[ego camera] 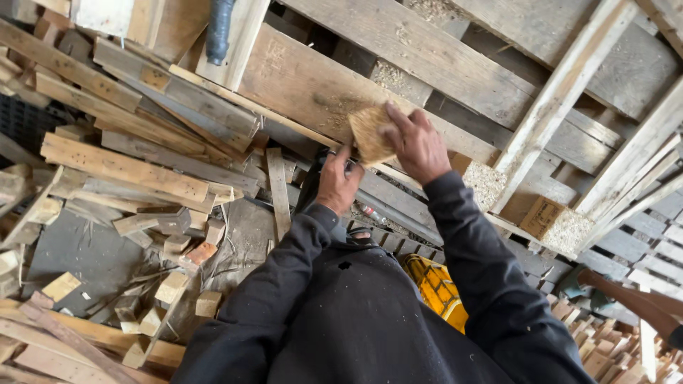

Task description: The person places small wooden blocks onto a wooden pallet and secures them with nails using a hammer. They repeatedly position blocks, pick up nails, and hammer them into the pallet to attach the blocks.

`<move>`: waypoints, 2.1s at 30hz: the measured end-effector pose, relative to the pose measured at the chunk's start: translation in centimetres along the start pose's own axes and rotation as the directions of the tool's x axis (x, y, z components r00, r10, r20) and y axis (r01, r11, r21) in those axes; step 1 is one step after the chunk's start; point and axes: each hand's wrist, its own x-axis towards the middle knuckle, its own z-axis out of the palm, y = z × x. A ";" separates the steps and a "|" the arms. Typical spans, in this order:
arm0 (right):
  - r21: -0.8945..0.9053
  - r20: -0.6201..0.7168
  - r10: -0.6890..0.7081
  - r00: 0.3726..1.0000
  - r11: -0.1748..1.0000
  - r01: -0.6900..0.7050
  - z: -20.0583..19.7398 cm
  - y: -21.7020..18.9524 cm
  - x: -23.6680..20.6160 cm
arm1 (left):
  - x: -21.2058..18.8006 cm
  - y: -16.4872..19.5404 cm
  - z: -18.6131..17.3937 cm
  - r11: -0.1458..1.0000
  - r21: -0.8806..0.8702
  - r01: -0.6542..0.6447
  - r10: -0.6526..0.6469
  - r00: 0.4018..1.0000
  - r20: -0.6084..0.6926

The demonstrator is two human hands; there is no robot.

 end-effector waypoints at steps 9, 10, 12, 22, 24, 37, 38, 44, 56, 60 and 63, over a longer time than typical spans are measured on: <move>0.569 0.221 0.124 0.967 0.790 -0.231 -1.0 3.5 2.7 | 1.6 0.3 -1.9 0.987 -0.025 -0.156 0.154 0.985 -0.078; 0.614 0.226 0.104 0.969 0.757 -0.225 -0.7 3.3 2.4 | 1.8 0.0 -2.2 0.994 -0.037 -0.098 0.095 0.993 -0.070; 0.702 0.231 0.059 0.971 0.681 -0.208 0.5 2.8 1.6 | 2.0 -0.7 -2.8 0.992 -0.058 -0.114 0.105 0.984 -0.146; 0.805 -0.005 0.369 0.929 0.553 -0.215 8.0 1.2 -7.2 | 6.6 1.1 0.0 0.953 -0.040 -0.301 0.301 0.954 -0.013; 0.851 0.042 0.273 0.961 0.495 -0.177 8.9 -0.2 -8.4 | 9.4 2.7 0.6 0.960 0.081 -0.268 0.250 0.950 0.186; 0.806 -0.071 0.449 0.891 0.552 -0.214 7.6 3.0 -8.9 | 5.8 4.0 0.6 0.914 0.392 -0.102 0.094 0.995 0.040; 0.722 -0.181 0.358 0.916 0.681 -0.123 7.5 2.9 -8.5 | 5.0 3.8 0.8 0.934 0.343 -0.099 0.078 0.994 0.076; 0.675 -0.175 0.257 0.951 0.734 -0.074 5.2 -1.4 -10.0 | 5.7 1.0 2.1 0.971 -0.214 0.109 -0.084 0.989 0.123; 0.066 -0.191 -0.193 0.962 0.976 0.208 6.9 -5.6 -9.3 | 7.7 0.3 -3.7 0.949 -0.275 -0.151 0.172 0.984 0.053; 0.526 -0.110 0.086 0.990 0.850 -0.016 7.1 -2.9 -9.2 | 9.9 1.2 -4.1 0.986 -0.111 -0.128 0.143 0.980 0.141; 0.723 -0.206 0.248 0.947 0.690 -0.023 6.8 0.0 -7.1 | 11.6 1.4 -3.6 0.992 -0.108 -0.069 0.096 0.957 0.275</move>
